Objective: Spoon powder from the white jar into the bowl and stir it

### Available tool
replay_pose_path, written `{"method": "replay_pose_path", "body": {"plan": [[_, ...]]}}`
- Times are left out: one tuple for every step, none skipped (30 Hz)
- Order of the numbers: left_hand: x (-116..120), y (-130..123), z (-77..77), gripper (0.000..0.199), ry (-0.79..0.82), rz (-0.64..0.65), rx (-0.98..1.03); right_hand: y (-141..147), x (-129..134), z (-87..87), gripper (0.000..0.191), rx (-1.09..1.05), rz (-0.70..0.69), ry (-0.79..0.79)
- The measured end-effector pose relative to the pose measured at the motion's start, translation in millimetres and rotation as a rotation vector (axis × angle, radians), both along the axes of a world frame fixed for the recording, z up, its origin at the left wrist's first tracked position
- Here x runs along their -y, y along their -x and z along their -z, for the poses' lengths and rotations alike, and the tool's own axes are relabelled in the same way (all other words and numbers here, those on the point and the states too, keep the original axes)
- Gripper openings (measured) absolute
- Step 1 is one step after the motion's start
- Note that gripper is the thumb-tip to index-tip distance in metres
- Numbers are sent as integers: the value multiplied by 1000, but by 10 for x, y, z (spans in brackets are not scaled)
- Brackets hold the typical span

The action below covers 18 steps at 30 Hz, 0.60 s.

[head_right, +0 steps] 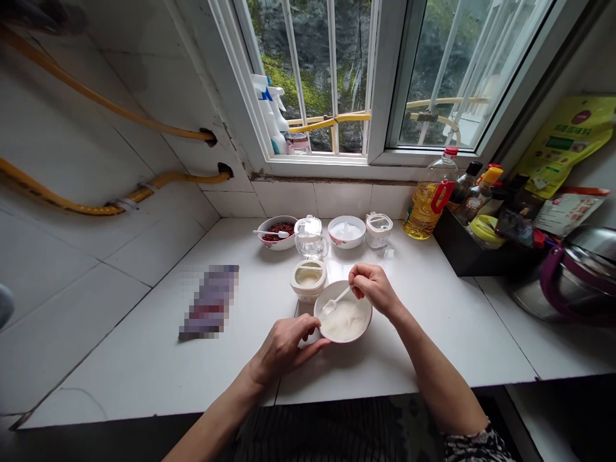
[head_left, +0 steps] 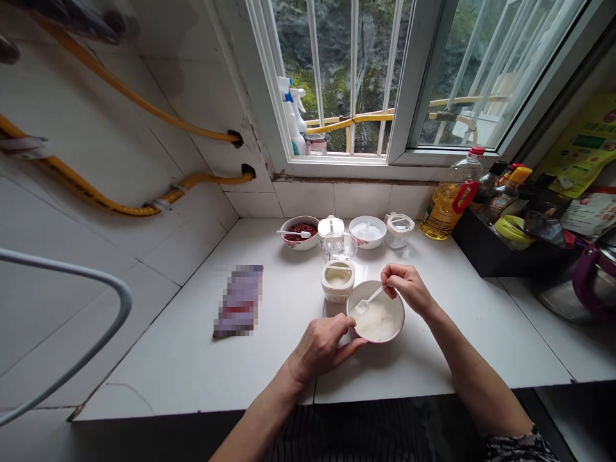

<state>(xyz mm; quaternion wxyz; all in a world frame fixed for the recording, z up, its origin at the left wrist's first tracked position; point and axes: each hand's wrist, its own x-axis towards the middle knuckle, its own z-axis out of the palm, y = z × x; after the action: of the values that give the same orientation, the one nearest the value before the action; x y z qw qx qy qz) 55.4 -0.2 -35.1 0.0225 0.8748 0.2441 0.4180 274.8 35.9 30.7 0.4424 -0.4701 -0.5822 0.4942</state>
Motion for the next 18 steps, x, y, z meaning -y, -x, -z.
{"method": "replay_pose_path", "body": {"plan": [[-1,1,2,22,2,0,-2,-8,-13,-9,7,-30,14,17],[-1,2,3,22,5,-1,-4,-15,-23,-18,7,-52,26,30],[-2,3,4,22,8,-2,-4,-21,-29,-27,7,-68,38,39],[-2,4,5,22,11,-2,-5,-27,-33,-33,6,-80,50,45],[-3,4,6,22,12,-1,-5,-32,-36,-36,6,-89,59,48],[-3,4,7,22,12,0,-5,-38,-39,-36,6,-97,66,50],[-2,4,7,22,11,0,-5,-43,-41,-33,6,-106,70,51],[-2,3,7,22,11,-1,-7,-47,-44,-27,6,-116,69,52],[-2,2,8,23,10,-3,-8,-49,-46,-19,6,-128,64,54],[-2,1,8,23,9,-7,-9,-49,-48,-11,6,-144,57,54],[-1,0,8,23,8,-9,-9,-46,-49,-3,6,-159,50,55],[-1,-1,8,23,6,-11,-7,-39,-48,4,6,-172,42,53],[0,-1,8,24,5,-11,-5,-28,-43,11,6,-181,35,46],[1,-1,7,24,5,-10,-3,-13,-35,16,6,-185,32,30],[2,-2,7,24,5,-8,-2,5,-23,21,7,-182,33,3],[3,-2,6,23,7,-8,-1,25,-8,27,8,-171,39,-38],[4,-2,5,23,7,-7,-1,46,10,33,9,-148,51,-92],[4,-2,4,23,6,-7,-1,67,28,42,9,-108,67,-160]]}}
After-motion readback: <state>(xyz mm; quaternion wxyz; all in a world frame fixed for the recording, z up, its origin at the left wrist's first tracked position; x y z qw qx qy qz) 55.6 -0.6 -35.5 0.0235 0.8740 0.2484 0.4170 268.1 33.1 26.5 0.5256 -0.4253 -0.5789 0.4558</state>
